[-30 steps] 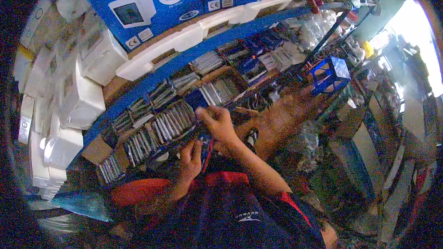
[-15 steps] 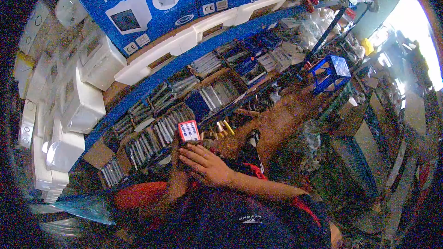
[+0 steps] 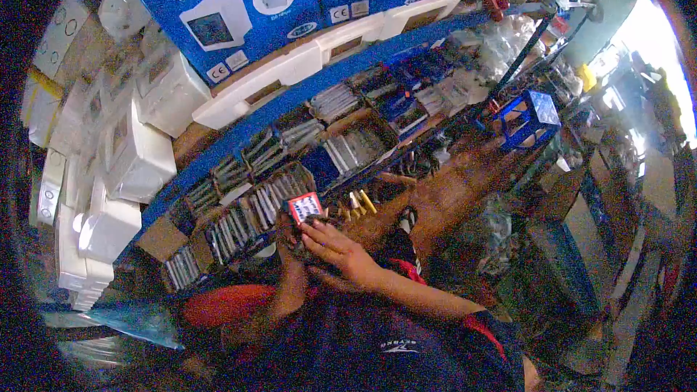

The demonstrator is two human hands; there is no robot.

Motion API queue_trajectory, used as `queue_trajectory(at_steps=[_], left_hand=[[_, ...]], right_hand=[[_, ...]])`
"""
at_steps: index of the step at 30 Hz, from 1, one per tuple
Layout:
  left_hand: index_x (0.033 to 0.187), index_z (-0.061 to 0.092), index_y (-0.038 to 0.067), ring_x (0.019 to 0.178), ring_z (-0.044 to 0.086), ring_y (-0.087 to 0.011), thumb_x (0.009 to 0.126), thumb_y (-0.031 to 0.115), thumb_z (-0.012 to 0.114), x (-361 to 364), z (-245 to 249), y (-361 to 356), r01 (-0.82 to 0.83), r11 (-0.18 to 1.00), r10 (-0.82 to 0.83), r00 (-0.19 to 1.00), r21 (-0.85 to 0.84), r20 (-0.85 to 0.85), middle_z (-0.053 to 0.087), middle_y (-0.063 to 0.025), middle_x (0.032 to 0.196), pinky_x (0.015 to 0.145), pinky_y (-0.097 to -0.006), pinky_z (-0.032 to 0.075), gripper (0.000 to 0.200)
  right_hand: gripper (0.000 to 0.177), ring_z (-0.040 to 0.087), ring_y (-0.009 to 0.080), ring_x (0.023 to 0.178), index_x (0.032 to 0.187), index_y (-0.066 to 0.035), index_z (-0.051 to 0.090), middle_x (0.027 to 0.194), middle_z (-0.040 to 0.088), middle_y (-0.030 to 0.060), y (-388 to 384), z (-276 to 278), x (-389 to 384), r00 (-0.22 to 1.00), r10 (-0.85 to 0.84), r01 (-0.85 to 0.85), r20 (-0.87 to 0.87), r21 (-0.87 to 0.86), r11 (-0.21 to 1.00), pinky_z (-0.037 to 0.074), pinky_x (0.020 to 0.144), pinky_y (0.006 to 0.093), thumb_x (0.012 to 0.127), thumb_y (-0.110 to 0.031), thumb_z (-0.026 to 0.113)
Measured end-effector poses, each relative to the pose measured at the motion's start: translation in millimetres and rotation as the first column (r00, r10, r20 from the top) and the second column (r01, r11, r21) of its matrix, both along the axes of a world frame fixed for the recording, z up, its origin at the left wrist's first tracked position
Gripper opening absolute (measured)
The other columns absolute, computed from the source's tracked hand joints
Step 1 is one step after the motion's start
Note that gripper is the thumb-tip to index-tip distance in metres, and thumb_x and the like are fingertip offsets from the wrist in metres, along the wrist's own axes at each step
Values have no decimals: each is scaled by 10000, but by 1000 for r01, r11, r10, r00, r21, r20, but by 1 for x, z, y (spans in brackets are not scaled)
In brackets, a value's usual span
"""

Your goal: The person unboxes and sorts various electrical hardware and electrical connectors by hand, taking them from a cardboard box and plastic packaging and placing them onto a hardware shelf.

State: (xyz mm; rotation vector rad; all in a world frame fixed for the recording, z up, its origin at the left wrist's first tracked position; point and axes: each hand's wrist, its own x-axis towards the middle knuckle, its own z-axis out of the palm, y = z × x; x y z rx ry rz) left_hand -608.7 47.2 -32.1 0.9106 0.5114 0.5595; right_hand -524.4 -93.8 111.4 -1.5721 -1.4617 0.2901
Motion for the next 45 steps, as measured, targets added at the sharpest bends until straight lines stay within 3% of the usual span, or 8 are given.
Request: queue_trajectory(at_steps=[2,4,9,18,30,35,40,45], left_hand=[[1258,401,39,1079,524,-298,938,385,392,4,45,-11,35,897,65,975,441,-210,493,-158,1218,917,-408,444,471],[1257,403,36,1060,529,-285,932,389,416,17,119,-26,57,994,-51,997,-97,62,499,-154,1202,906,-406,445,479],[1253,399,12,1105,451,-206,945,294,439,15,118,-45,41,897,16,992,441,-125,473,-104,1213,960,-336,350,419],[1327,344,-1,1152,439,-226,950,283,409,34,159,-42,55,935,-48,998,351,-29,430,-140,1282,985,-333,337,476],[1270,442,-38,983,549,-172,931,442,397,23,176,-16,-4,906,4,1000,424,1,543,-113,1183,857,-298,430,589],[1186,505,-19,911,575,-175,922,453,414,16,150,-32,-30,937,9,998,348,62,594,-93,1067,779,-307,473,548],[1166,502,6,987,549,-233,925,432,404,11,159,-28,32,821,-37,999,570,-3,550,-110,1110,860,-352,451,499],[1329,303,20,1155,424,-256,939,339,409,27,142,-15,29,617,13,999,787,-47,357,-139,1309,998,-377,311,514]], right_hand=[[640,175,360,1348,1346,-58,351,1458,191,178,-6,-1,8,996,-31,30,86,11,999,161,1088,459,791,-208,632],[681,148,328,1359,1370,-48,297,1467,146,189,1,6,14,975,-147,162,-168,82,983,139,1085,442,791,-175,631],[644,315,212,1259,1368,-26,272,1355,344,133,18,8,29,546,-136,347,-827,76,935,242,1044,344,802,-59,575],[527,481,159,1081,1271,-38,415,1168,508,76,14,46,29,611,-247,484,-752,108,868,373,940,292,774,-6,585],[919,-97,366,1359,1404,18,-36,1454,-136,252,-6,30,-21,927,-107,158,-358,116,981,78,1096,418,744,-93,594],[832,350,206,1211,1418,-11,17,1312,360,142,12,71,10,838,-79,258,-540,264,929,233,1040,331,752,-56,513],[641,381,188,1187,1334,-28,241,1253,417,112,16,58,4,540,-43,251,-841,112,961,292,1008,327,795,-77,583],[630,435,207,1135,1257,-31,323,1179,453,119,12,56,-4,717,-210,359,-664,93,929,342,970,328,738,-75,675]])
